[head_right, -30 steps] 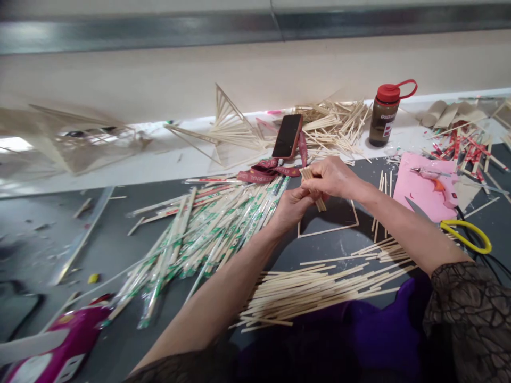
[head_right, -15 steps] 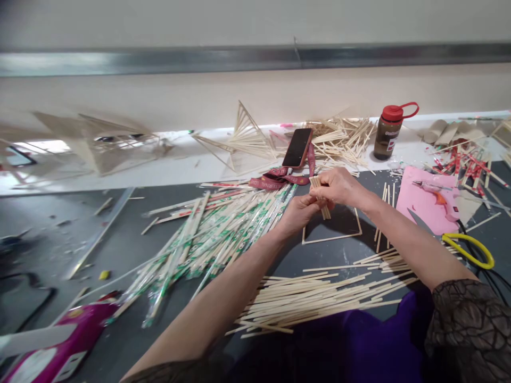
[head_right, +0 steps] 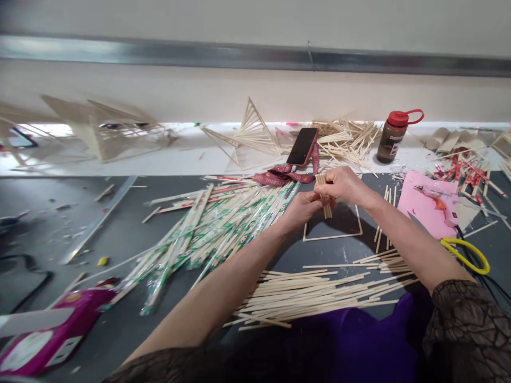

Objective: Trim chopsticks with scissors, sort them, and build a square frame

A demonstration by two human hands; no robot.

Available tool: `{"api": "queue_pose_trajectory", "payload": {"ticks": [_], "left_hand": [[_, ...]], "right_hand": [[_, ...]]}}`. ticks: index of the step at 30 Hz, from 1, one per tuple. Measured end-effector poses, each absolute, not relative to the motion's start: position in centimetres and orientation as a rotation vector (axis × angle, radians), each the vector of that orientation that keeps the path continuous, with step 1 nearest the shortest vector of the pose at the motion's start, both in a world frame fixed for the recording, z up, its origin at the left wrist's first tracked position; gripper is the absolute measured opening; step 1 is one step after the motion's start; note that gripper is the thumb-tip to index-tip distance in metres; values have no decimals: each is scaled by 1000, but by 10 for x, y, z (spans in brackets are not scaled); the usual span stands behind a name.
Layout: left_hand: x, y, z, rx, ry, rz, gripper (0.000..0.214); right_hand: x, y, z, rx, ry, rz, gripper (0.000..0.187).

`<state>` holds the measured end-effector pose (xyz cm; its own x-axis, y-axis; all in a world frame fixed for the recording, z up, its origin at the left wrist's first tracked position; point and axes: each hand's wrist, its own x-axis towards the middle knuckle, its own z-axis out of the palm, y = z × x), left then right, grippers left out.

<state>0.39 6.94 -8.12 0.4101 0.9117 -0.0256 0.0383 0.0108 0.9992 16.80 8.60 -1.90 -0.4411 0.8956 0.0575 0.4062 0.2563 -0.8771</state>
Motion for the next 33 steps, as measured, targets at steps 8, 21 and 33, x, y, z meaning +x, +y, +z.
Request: {"api": "queue_pose_trajectory", "payload": {"ticks": [8, 21, 33], "left_hand": [[8, 54, -49, 896, 923, 676, 20], [-3, 11, -35, 755, 975, 740, 11], [-6, 1, -56, 760, 1038, 685, 16]], "right_hand": [[161, 88, -7, -1286, -1732, 1304, 27], [157, 53, -12, -1148, -1643, 1456, 25], [157, 56, -21, -1182, -1594, 1377, 24]]}}
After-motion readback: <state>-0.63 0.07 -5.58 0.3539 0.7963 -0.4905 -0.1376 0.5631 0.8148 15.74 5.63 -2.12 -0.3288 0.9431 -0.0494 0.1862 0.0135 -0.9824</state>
